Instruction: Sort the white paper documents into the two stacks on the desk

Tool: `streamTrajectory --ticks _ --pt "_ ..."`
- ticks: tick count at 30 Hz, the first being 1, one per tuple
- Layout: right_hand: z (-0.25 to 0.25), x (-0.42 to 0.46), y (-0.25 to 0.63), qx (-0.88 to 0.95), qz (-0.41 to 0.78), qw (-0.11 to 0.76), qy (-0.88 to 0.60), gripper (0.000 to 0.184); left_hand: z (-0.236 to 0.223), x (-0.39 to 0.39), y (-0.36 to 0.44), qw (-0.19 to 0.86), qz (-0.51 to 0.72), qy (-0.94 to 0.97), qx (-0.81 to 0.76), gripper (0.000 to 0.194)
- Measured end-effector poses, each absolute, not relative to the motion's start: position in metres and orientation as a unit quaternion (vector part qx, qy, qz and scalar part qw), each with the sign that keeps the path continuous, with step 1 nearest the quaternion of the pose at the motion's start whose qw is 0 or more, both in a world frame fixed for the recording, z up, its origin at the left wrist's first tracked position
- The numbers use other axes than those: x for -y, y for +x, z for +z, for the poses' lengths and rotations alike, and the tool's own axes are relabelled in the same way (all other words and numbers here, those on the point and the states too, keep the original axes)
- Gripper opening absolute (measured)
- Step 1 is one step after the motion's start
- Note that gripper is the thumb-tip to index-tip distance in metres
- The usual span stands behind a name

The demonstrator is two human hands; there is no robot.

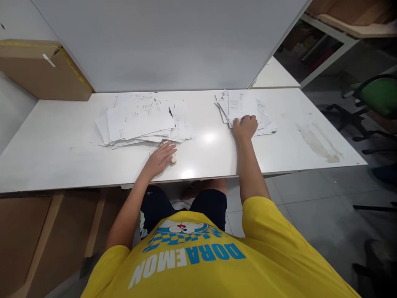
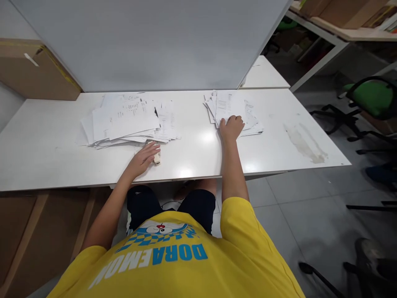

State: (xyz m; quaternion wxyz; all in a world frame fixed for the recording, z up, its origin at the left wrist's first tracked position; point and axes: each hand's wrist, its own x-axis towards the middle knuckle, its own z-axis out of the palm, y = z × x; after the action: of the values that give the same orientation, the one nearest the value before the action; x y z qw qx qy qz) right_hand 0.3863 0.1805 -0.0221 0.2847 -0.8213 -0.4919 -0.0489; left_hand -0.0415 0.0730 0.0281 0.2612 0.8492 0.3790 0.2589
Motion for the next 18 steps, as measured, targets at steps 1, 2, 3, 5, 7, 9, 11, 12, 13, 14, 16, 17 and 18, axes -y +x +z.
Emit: streamTrajectory --ticks 1,2,3,5,7,9,11,12,13,14,16,17,18 --pt "-0.021 -0.178 0.384 0.484 -0.051 0.287 -0.825 0.049 0.028 -0.073 -0.041 0.264 0.255 0.849 -0.381 0.051" --pt "-0.020 -0.177 0.382 0.481 -0.055 0.286 -0.827 0.049 0.029 -0.073 -0.041 0.267 0.253 0.848 -0.381 0.052" --pt "-0.019 -0.175 0.379 0.485 -0.060 0.282 -0.826 0.050 0.029 -0.073 -0.041 0.268 0.253 0.848 -0.381 0.053" --pt "-0.018 -0.174 0.375 0.514 -0.072 0.267 -0.812 0.053 0.028 -0.073 -0.042 0.269 0.259 0.847 -0.379 0.053" --pt "-0.019 -0.172 0.372 0.549 -0.073 0.251 -0.794 0.055 0.028 -0.074 -0.042 0.270 0.267 0.846 -0.375 0.052" --pt "-0.021 -0.171 0.372 0.551 -0.058 0.249 -0.794 0.049 0.027 -0.075 -0.042 0.271 0.272 0.845 -0.371 0.051" --pt "-0.023 -0.172 0.374 0.523 -0.047 0.264 -0.809 0.040 0.025 -0.074 -0.042 0.270 0.279 0.844 -0.371 0.049" --pt "-0.024 -0.172 0.375 0.510 -0.045 0.274 -0.815 0.036 0.024 -0.073 -0.041 0.265 0.283 0.843 -0.372 0.048" --pt "-0.025 -0.172 0.376 0.500 -0.046 0.283 -0.817 0.033 0.023 -0.071 -0.041 0.255 0.289 0.844 -0.374 0.047" --pt "-0.026 -0.172 0.377 0.496 -0.047 0.291 -0.817 0.033 0.022 -0.070 -0.041 0.238 0.300 0.845 -0.374 0.046" --pt "-0.028 -0.171 0.378 0.495 -0.049 0.304 -0.812 0.033 0.021 -0.066 -0.041 0.181 0.332 0.847 -0.373 0.044" --pt "-0.029 -0.170 0.377 0.494 -0.051 0.312 -0.810 0.033 0.022 -0.066 -0.043 0.146 0.348 0.847 -0.374 0.044" --pt "-0.030 -0.168 0.377 0.493 -0.052 0.321 -0.807 0.033 0.023 -0.067 -0.047 0.108 0.362 0.845 -0.379 0.043"
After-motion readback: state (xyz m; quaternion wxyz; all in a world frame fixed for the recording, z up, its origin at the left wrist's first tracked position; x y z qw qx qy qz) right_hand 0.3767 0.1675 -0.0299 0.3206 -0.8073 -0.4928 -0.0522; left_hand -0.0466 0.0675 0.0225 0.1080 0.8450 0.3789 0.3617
